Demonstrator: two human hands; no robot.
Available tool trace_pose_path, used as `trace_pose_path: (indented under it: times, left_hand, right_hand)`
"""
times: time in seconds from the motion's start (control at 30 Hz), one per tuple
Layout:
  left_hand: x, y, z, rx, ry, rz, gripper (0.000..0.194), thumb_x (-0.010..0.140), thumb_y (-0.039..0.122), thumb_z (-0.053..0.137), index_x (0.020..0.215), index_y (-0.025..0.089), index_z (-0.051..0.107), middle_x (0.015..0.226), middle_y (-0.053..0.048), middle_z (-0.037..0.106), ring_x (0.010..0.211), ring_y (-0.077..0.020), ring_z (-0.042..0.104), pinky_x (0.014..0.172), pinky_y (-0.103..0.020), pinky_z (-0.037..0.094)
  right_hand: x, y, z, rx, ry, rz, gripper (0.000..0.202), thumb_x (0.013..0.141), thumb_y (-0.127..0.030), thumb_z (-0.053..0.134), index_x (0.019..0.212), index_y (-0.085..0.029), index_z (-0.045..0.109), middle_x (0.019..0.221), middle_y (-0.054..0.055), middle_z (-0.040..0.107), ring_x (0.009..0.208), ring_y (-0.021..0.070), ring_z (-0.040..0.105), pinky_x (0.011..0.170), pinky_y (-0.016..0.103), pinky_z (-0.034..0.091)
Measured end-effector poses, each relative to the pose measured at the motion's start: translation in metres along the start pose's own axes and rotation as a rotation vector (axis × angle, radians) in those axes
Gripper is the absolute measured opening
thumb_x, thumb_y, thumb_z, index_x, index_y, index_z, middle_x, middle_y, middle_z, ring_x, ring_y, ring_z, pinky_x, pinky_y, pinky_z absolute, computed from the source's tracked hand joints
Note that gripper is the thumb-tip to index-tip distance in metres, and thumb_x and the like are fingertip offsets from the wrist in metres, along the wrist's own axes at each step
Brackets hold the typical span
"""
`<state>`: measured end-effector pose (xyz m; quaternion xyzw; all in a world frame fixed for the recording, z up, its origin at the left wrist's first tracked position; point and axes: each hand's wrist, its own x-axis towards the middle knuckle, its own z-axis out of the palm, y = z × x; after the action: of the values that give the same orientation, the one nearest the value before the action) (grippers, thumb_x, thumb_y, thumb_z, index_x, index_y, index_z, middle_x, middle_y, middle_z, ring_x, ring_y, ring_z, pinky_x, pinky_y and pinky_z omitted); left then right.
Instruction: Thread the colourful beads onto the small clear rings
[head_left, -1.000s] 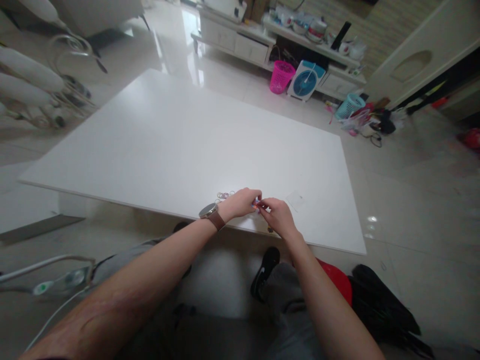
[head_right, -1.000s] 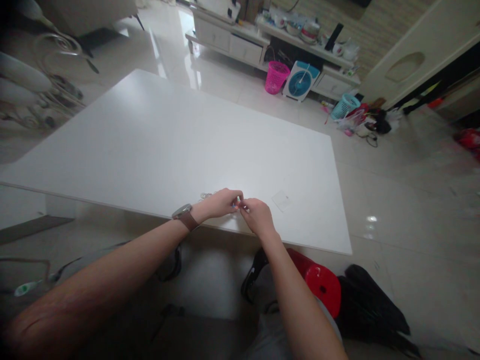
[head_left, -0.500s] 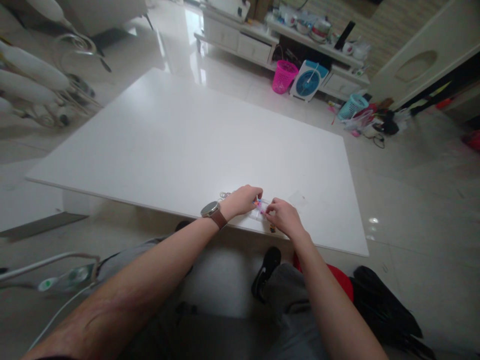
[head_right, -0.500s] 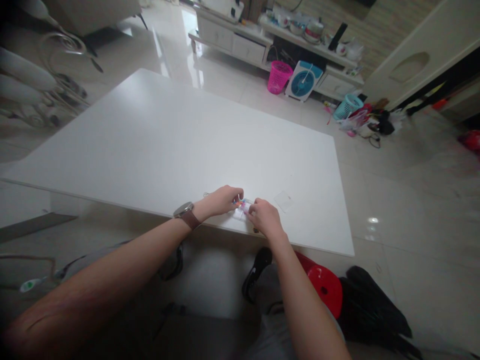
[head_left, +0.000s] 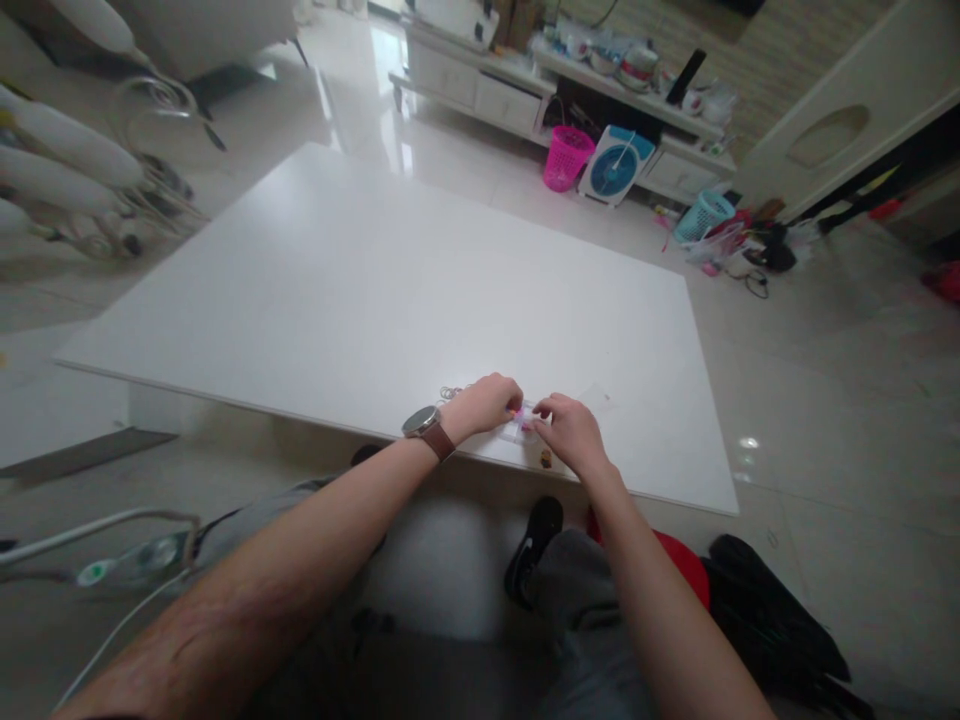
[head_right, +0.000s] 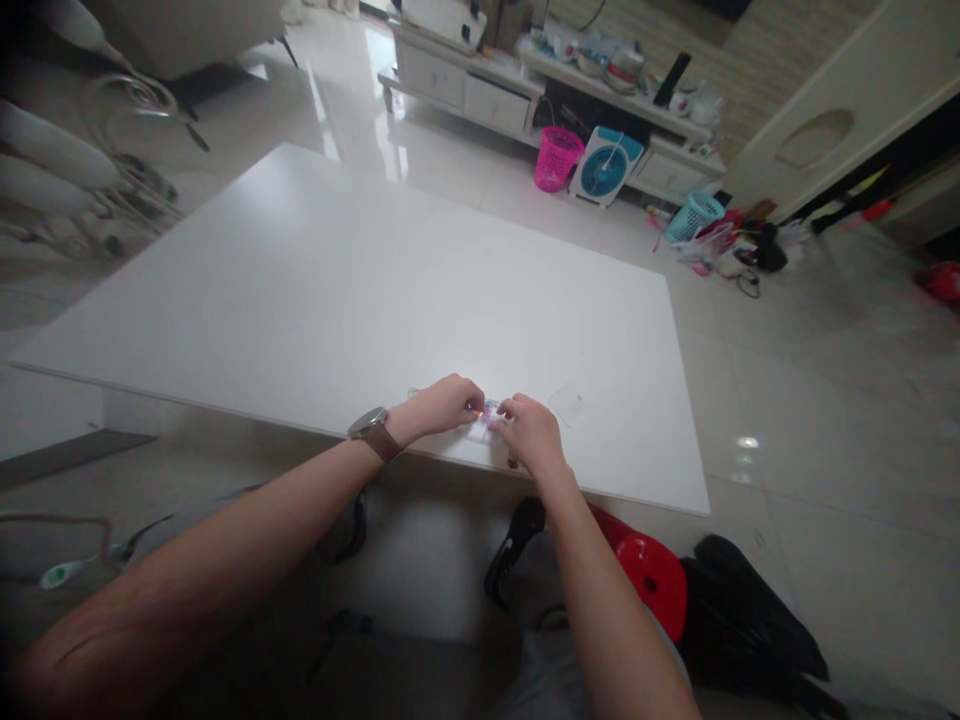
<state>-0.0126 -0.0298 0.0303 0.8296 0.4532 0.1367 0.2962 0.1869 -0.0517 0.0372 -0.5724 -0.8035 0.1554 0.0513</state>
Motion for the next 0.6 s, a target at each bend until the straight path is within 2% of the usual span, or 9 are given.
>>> trace_pose_path:
  times: [0.1, 0.23, 0.4, 0.6]
  left_hand:
    - [-0.0007, 0.0010, -0.0003, -0.033, 0.016, 0.004, 0.011, 0.082, 0.015, 0.065, 0.086, 0.016, 0.075, 0.081, -0.007, 0.073, 0.074, -0.0189, 0.064, 0.069, -0.028, 0.046]
    - [-0.0003, 0.0024, 0.0018, -0.115, 0.042, -0.001, 0.021, 0.082, 0.014, 0.065, 0.102, 0.017, 0.070, 0.082, -0.004, 0.074, 0.075, -0.0176, 0.066, 0.070, -0.026, 0.047]
    - [0.0025, 0.0008, 0.0040, -0.241, 0.007, -0.018, 0.038, 0.077, 0.009, 0.066, 0.115, 0.017, 0.064, 0.080, -0.002, 0.073, 0.076, -0.0170, 0.068, 0.069, -0.024, 0.047]
    - [0.0014, 0.0001, 0.0009, -0.325, -0.067, 0.011, 0.035, 0.078, 0.007, 0.063, 0.111, 0.017, 0.064, 0.080, -0.002, 0.073, 0.076, -0.0161, 0.067, 0.069, -0.024, 0.046]
  right_hand:
    - [0.0009, 0.0001, -0.0005, 0.210, 0.079, -0.067, 0.010, 0.082, -0.013, 0.067, 0.086, -0.021, 0.074, 0.084, 0.002, 0.071, 0.074, 0.0155, 0.063, 0.072, 0.027, 0.046]
    - [0.0009, -0.0036, 0.0055, 0.403, 0.053, -0.193, 0.010, 0.085, -0.013, 0.067, 0.088, -0.020, 0.074, 0.085, 0.002, 0.072, 0.074, 0.0147, 0.065, 0.071, 0.026, 0.048]
    - [0.0003, -0.0040, 0.0081, 0.399, 0.039, -0.239, 0.008, 0.087, -0.015, 0.068, 0.085, -0.020, 0.074, 0.084, 0.003, 0.071, 0.073, 0.0147, 0.064, 0.069, 0.026, 0.048]
    - [0.0003, -0.0009, 0.0067, 0.426, -0.016, -0.256, 0.008, 0.086, -0.014, 0.070, 0.088, -0.020, 0.076, 0.083, 0.003, 0.072, 0.072, 0.0149, 0.064, 0.070, 0.026, 0.048]
